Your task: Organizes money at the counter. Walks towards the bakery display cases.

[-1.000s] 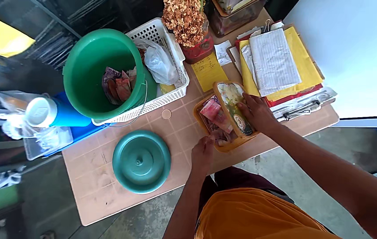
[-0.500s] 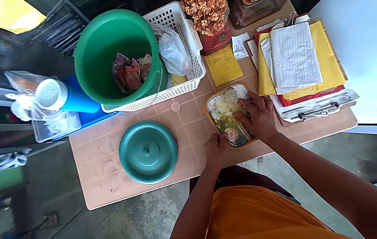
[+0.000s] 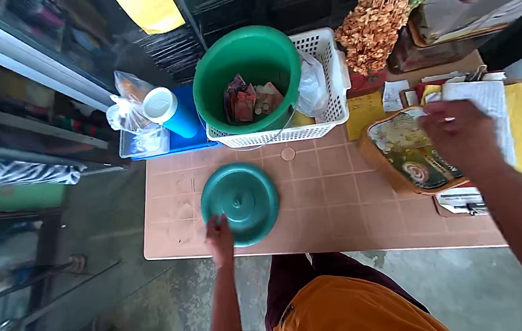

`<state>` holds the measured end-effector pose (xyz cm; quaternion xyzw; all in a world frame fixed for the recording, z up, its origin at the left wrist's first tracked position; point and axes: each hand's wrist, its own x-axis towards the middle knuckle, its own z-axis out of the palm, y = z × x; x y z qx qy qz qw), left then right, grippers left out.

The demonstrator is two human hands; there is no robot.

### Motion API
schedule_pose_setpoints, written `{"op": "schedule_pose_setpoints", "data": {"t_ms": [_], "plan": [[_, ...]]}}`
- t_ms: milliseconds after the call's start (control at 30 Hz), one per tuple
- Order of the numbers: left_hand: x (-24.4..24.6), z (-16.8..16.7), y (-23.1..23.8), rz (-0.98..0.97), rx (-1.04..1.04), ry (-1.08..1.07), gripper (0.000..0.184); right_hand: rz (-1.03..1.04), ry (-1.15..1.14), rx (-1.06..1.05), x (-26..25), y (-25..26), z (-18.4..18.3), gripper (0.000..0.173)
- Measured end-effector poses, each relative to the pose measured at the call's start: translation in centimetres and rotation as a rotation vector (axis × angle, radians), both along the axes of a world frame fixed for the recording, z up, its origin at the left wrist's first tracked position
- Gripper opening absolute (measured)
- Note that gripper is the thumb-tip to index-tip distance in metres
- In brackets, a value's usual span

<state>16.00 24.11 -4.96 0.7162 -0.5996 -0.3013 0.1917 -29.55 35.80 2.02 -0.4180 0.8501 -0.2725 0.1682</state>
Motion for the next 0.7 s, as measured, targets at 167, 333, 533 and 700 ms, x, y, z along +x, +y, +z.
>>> {"op": "schedule_pose_setpoints", "data": {"t_ms": [167,333,533,700], "plan": [[7.1,-2.6,-5.0,0.130,0.265,-0.151,0.056,0.440,-0.561,0.227,13.1,-7.2,-4.6,0.045],[8.4,-4.6,-5.5,0.009,0.262,-0.083,0.033,0.334,-0.821,0.367,21.0,-12.0,-10.0,0.071],[11.0,-4.9,-7.0,-0.099,0.337,0.060,0.022,0.256,-0.932,0.417,22.6,-13.2,-10.5,0.045],[12.1,-4.8,-7.9,-0.061,0.427,0.120,0.021,0.347,-0.923,0.357,24.1,-14.1,-7.1,0.043]]}}
